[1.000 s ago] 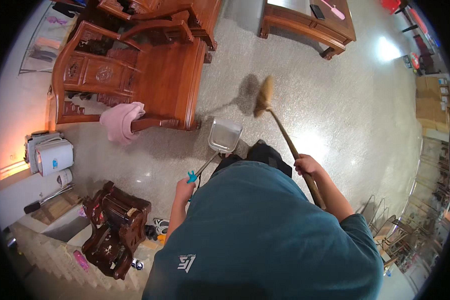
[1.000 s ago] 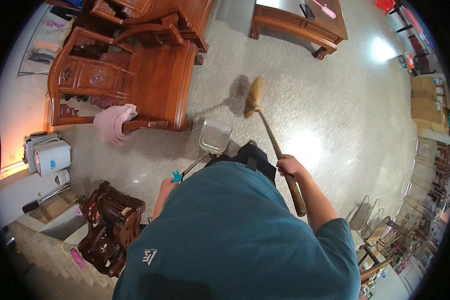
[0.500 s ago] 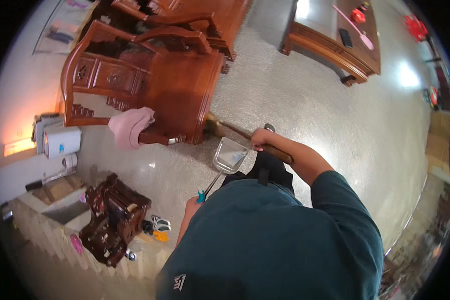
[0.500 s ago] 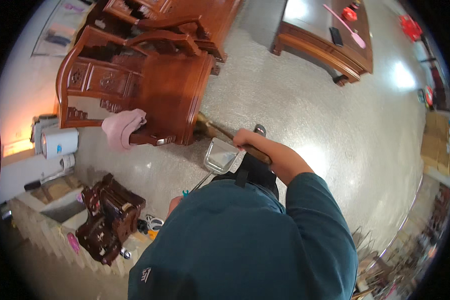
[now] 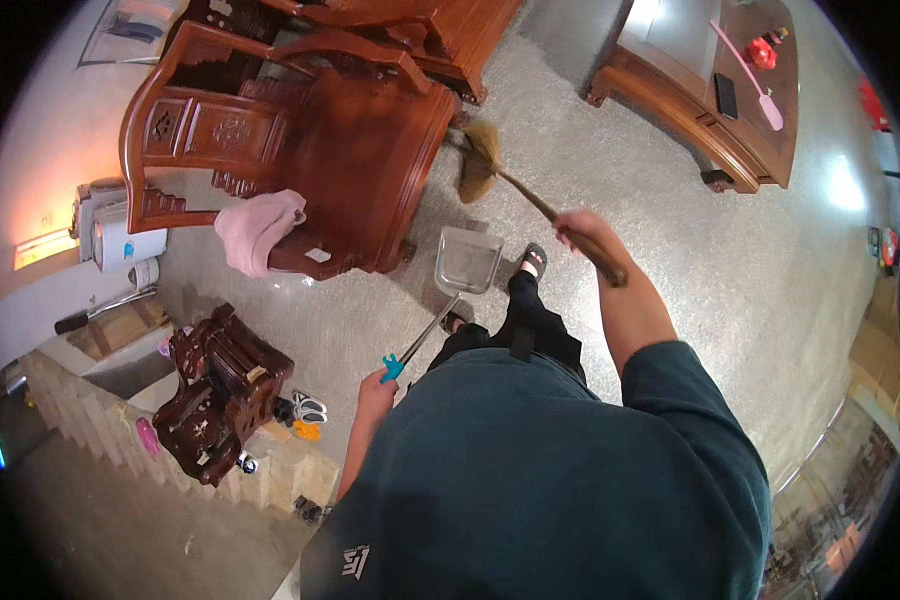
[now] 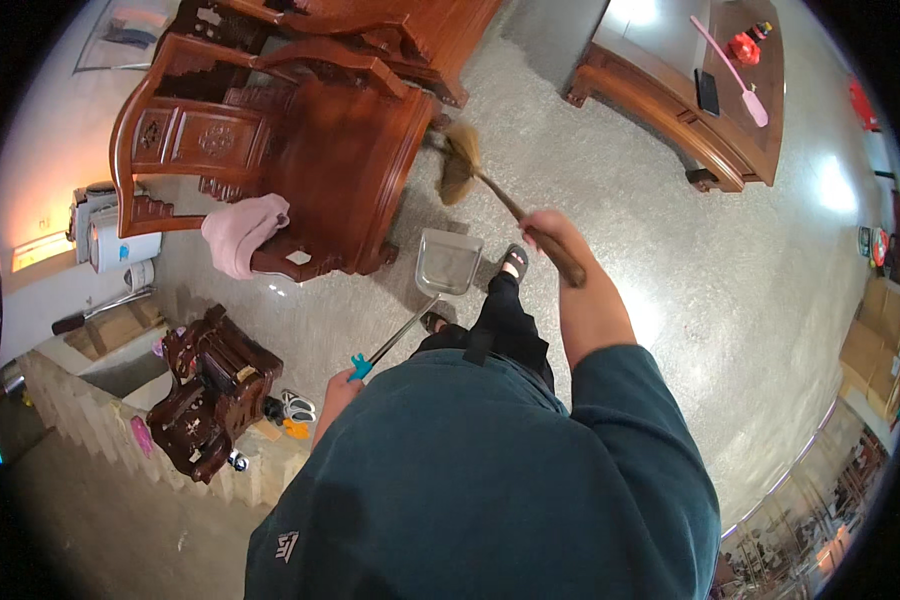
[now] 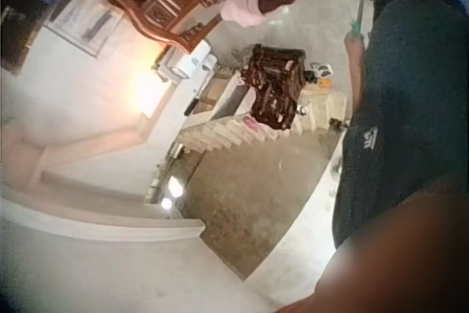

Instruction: The person sweeps the floor throughout the room using a broom and collects debris into a dustpan.

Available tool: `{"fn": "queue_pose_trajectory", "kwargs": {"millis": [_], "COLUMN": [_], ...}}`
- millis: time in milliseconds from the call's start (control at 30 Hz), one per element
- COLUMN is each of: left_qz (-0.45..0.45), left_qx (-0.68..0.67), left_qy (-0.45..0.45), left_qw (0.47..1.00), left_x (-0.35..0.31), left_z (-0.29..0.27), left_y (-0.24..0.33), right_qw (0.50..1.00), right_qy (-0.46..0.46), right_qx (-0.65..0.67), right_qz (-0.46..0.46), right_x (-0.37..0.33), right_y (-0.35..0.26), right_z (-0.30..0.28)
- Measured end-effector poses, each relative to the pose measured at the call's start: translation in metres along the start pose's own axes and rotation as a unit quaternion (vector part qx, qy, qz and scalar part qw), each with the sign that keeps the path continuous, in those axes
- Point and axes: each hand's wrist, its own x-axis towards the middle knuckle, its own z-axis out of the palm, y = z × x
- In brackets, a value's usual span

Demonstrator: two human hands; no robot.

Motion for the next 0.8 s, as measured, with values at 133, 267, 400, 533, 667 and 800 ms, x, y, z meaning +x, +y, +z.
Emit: {"fn": "queue_pose_trajectory", "kwargs": {"millis": [133, 267, 400, 533, 667, 800], "left_qz": [-0.013, 0.012, 0.080, 0.048, 0.091, 0.063], "left_qx": [-0.031, -0.018, 0.027, 0.015, 0.092, 0.074], "left_qy": [0.004, 0.004, 0.023, -0.004, -0.009, -0.030], "left_qw": [0.999, 1.000, 0.996, 0.999, 0.992, 0.995], "left_x": [0.004, 0.015, 0.020, 0.022, 0.031, 0.020], "left_z": [0.001, 0.012, 0.013, 0.013, 0.019, 0.017], "left_y": [0.018, 0.024, 0.039, 0.055, 0.078, 0.110], "right_qw": [0.975, 0.976, 0.960, 0.976, 0.963, 0.942], "right_qy": [0.020, 0.049, 0.113, 0.064, -0.030, 0.045], "right_qx": [0.218, 0.212, 0.248, 0.175, 0.263, 0.333], "right_qz": [0.022, 0.004, -0.057, -0.111, -0.041, -0.015], "right_x": [-0.063, -0.090, -0.132, -0.104, 0.006, 0.002], "right_y": [0.067, 0.088, 0.044, -0.007, -0.005, -0.001], "right_z": [0.003, 0.007, 0.042, 0.044, 0.015, -0.004]}}
